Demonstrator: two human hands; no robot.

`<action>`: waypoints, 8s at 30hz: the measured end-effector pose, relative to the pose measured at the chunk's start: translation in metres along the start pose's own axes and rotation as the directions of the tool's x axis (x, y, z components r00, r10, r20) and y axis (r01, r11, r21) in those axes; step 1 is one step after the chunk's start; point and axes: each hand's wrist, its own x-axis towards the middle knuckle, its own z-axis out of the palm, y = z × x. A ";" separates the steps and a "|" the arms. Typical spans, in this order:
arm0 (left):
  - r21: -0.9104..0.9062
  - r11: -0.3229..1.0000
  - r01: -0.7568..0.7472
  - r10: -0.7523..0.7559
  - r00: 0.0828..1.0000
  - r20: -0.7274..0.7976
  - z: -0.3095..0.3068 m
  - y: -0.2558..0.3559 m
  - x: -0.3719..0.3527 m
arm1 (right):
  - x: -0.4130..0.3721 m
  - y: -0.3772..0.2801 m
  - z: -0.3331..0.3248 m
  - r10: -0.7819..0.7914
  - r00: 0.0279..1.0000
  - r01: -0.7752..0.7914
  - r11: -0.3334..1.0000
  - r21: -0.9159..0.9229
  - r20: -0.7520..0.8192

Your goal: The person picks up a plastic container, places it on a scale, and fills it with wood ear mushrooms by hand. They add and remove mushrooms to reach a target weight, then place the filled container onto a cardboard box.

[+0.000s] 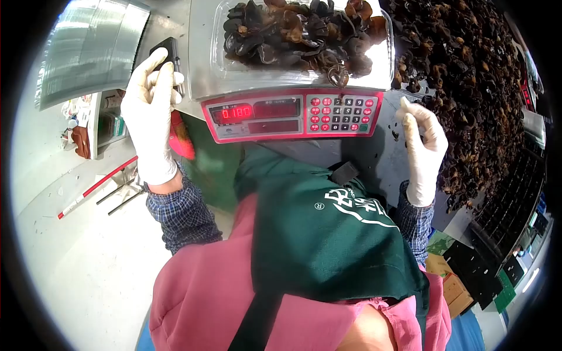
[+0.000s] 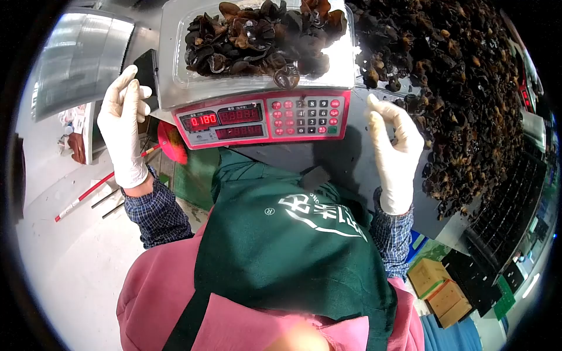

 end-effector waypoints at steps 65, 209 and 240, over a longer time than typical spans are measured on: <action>0.883 0.408 -0.233 0.714 0.684 -0.150 -0.103 0.073 0.179 | 0.473 -0.129 0.166 -0.683 0.707 0.642 0.729 0.239 0.183; -0.190 0.628 -0.755 0.611 0.327 0.721 0.280 -0.018 -0.169 | -0.020 0.148 -0.106 -0.461 0.734 0.356 0.887 -0.296 -0.499; -0.260 0.757 -0.600 0.561 0.391 0.730 0.278 -0.015 -0.167 | 0.002 0.154 -0.081 -0.329 0.926 0.052 0.592 -0.804 -0.183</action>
